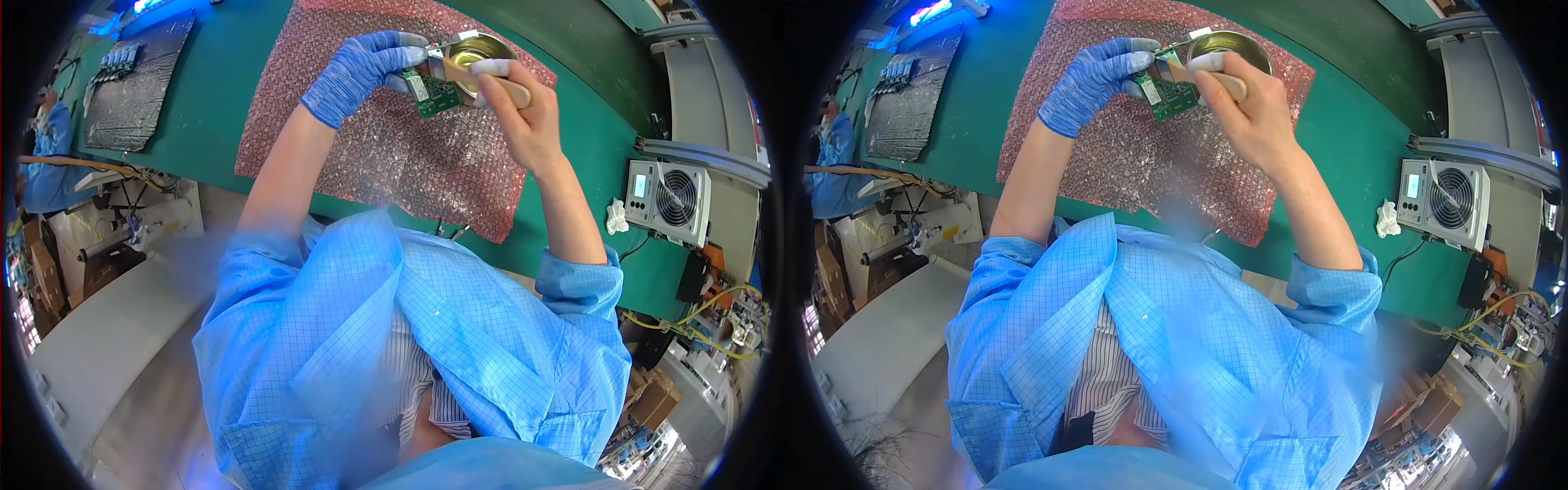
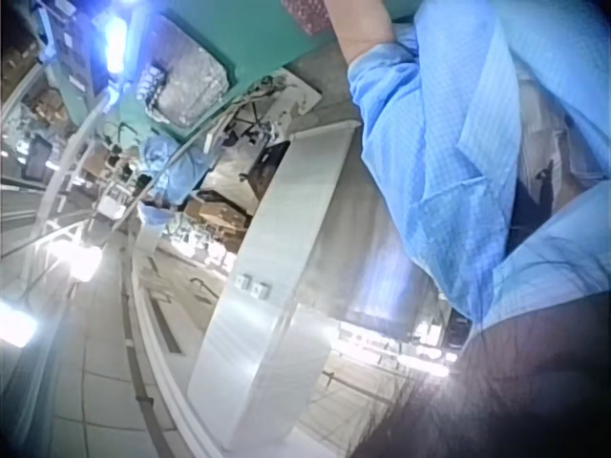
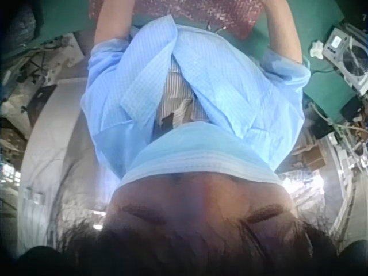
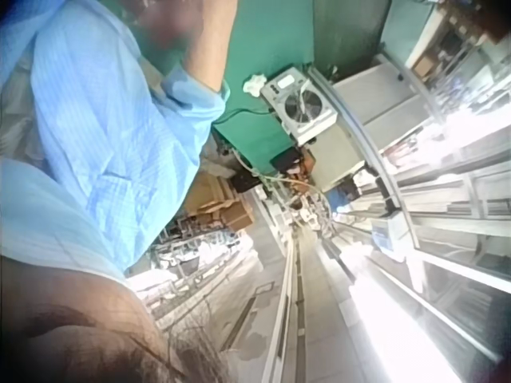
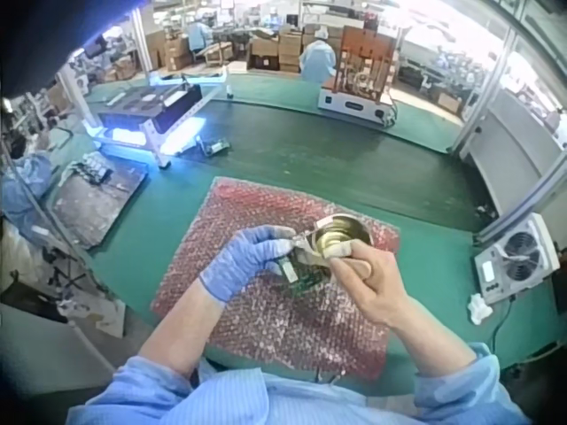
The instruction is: Apply a protective liquid coating to printed circuit boards using a brush at a workstation.
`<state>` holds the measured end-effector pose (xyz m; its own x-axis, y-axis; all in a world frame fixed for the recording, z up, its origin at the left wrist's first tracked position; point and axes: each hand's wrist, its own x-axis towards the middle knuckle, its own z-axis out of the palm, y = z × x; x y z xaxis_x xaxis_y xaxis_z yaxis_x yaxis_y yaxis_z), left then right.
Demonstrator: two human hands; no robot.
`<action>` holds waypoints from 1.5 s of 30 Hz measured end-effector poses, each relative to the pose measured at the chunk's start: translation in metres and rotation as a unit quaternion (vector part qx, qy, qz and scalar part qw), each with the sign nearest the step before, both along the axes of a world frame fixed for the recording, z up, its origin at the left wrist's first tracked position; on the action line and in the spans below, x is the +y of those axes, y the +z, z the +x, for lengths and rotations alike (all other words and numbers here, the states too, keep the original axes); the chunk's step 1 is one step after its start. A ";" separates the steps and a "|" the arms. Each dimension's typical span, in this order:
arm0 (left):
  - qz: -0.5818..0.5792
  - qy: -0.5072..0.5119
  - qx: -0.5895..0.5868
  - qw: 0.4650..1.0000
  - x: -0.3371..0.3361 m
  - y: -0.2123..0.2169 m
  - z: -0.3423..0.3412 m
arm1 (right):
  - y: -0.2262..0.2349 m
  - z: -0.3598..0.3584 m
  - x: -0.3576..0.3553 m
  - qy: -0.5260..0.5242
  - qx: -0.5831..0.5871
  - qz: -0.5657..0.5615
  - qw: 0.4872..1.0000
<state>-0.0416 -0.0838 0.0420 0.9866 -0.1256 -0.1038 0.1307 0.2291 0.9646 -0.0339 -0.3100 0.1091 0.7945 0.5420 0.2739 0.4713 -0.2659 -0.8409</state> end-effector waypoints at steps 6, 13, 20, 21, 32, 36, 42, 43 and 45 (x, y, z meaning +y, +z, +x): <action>0.027 0.000 -0.011 1.000 0.009 -0.007 -0.001 | 0.008 -0.003 -0.013 0.042 0.065 -0.117 0.990; 0.005 -0.065 -0.004 0.998 0.007 -0.001 0.001 | 0.007 0.017 -0.024 -0.042 0.080 0.090 0.992; -0.052 -0.023 -0.022 0.998 0.010 -0.006 -0.003 | -0.018 0.011 -0.038 0.022 0.220 0.067 0.973; -0.065 -0.008 -0.022 0.998 0.011 -0.007 -0.004 | -0.021 0.009 -0.039 0.023 0.219 0.067 0.973; -0.156 0.131 -0.032 0.979 0.001 -0.020 -0.005 | -0.041 -0.012 -0.019 -0.112 0.162 0.117 0.973; -0.167 0.158 -0.035 0.973 -0.002 -0.018 -0.006 | -0.036 -0.002 -0.012 -0.140 0.134 0.173 0.966; -0.172 0.203 -0.042 0.963 -0.013 -0.012 -0.003 | -0.043 -0.007 0.001 -0.145 0.124 0.129 0.973; -0.171 0.210 -0.044 0.962 -0.013 -0.013 -0.003 | -0.041 -0.009 0.001 -0.145 0.125 0.129 0.973; -0.179 0.208 -0.048 0.960 -0.011 -0.012 -0.003 | -0.038 -0.011 0.000 -0.136 0.149 0.092 0.975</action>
<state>-0.0450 -0.0946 0.0296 0.9620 0.2709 -0.0340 -0.1294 0.5622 0.8168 -0.0449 -0.3098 0.0709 0.9612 0.2634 0.0826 0.1327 -0.1786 -0.9749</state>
